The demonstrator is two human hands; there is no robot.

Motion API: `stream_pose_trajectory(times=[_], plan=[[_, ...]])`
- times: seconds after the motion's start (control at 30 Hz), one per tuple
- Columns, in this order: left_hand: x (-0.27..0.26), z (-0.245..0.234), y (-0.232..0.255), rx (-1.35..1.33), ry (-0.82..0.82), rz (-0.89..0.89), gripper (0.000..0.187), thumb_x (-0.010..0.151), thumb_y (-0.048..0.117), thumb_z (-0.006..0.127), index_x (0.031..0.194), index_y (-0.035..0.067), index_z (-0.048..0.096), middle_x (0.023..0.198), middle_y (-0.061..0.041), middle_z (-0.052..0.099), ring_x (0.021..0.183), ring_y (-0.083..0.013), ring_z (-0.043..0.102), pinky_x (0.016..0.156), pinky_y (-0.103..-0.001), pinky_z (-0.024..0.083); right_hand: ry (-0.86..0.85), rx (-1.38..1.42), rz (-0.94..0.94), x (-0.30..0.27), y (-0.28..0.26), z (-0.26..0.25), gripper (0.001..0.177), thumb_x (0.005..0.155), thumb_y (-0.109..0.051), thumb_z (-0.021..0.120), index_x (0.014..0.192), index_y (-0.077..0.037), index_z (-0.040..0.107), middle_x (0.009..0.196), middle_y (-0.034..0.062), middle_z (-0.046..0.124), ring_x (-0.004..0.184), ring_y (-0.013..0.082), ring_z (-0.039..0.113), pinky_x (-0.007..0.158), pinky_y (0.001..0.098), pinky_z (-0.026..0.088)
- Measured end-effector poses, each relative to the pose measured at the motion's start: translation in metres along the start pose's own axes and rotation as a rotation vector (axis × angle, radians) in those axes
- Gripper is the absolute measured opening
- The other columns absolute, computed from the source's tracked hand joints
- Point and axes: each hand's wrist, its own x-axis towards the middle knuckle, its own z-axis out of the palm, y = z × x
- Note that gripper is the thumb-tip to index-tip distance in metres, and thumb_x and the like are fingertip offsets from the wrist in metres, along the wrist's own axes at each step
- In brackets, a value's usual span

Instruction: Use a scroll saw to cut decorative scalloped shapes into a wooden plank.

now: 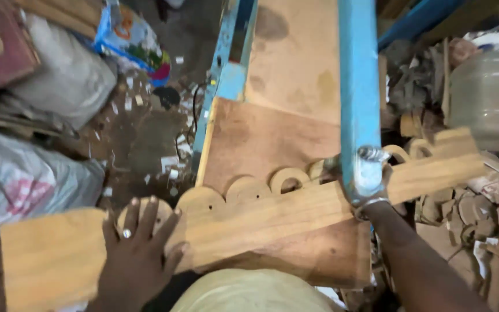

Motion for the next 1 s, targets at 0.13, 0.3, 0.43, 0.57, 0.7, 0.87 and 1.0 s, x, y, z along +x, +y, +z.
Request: stream_pose_trajectory(times=[0.13,0.3,0.43,0.57,0.7,0.87,1.0], plan=[[0.030,0.001,-0.031,-0.020,-0.085,0.118,0.062,0.081,0.049,0.063,0.136,0.021,0.059,0.149,-0.021,0.048,0.141,-0.0431,0.040,0.111,-0.072,0.024,0.060,-0.038,-0.016,-0.051,-0.015,-0.019,0.079,0.083,-0.057,0.056,0.154,-0.024,0.046,0.165,0.0148,0.033,0.153,0.0415,0.023,0.111,0.0713,0.017],[0.097,0.003,-0.069,-0.024,-0.154,0.290,0.056,0.086,0.044,0.062,0.136,0.017,0.060,0.150,-0.018,0.050,0.144,-0.0391,0.042,0.116,-0.069,0.026,0.092,0.279,0.118,-0.099,-0.044,-0.055,0.072,0.091,-0.058,0.052,0.151,-0.018,0.050,0.162,0.0241,0.034,0.152,0.0475,0.025,0.120,0.0714,0.015],[0.144,0.017,-0.080,0.035,-0.141,0.320,0.056,0.093,0.045,0.059,0.139,0.014,0.058,0.153,-0.016,0.049,0.146,-0.0369,0.042,0.115,-0.071,0.027,0.067,0.266,0.166,-0.127,-0.066,-0.057,0.066,0.094,-0.061,0.053,0.145,-0.019,0.056,0.164,0.0307,0.026,0.151,0.0535,0.017,0.115,0.0720,0.008],[0.170,0.045,-0.035,0.044,-0.152,0.113,0.057,0.101,0.046,0.051,0.146,0.012,0.054,0.157,-0.019,0.044,0.149,-0.0374,0.036,0.113,-0.079,0.019,0.018,0.173,0.317,-0.141,-0.093,-0.057,0.067,0.097,-0.062,0.052,0.147,-0.018,0.053,0.162,0.0302,0.035,0.154,0.0533,0.020,0.119,0.0694,0.010],[0.180,0.077,0.030,-0.013,-0.272,0.203,0.059,0.103,0.056,0.041,0.145,0.015,0.051,0.162,-0.019,0.032,0.149,-0.0385,0.024,0.104,-0.085,0.008,0.033,0.279,0.358,-0.133,-0.123,-0.091,0.072,0.098,-0.055,0.050,0.158,-0.016,0.043,0.155,0.0268,0.046,0.148,0.0502,0.032,0.115,0.0735,0.011],[0.192,0.077,0.041,-0.047,-0.223,0.171,0.069,0.095,0.060,0.042,0.151,0.020,0.045,0.160,-0.016,0.031,0.150,-0.0396,0.017,0.106,-0.084,0.006,0.077,0.329,0.343,-0.132,-0.129,-0.091,0.073,0.098,-0.049,0.049,0.161,-0.015,0.038,0.153,0.0227,0.051,0.140,0.0445,0.048,0.115,0.0728,0.014],[0.197,0.071,0.035,-0.036,-0.248,0.204,0.066,0.097,0.061,0.042,0.149,0.022,0.046,0.162,-0.016,0.031,0.152,-0.0404,0.018,0.108,-0.083,0.007,0.057,0.276,0.362,-0.132,-0.136,-0.094,0.075,0.098,-0.050,0.050,0.162,-0.013,0.037,0.157,0.0227,0.047,0.140,0.0470,0.044,0.114,0.0726,0.013]])
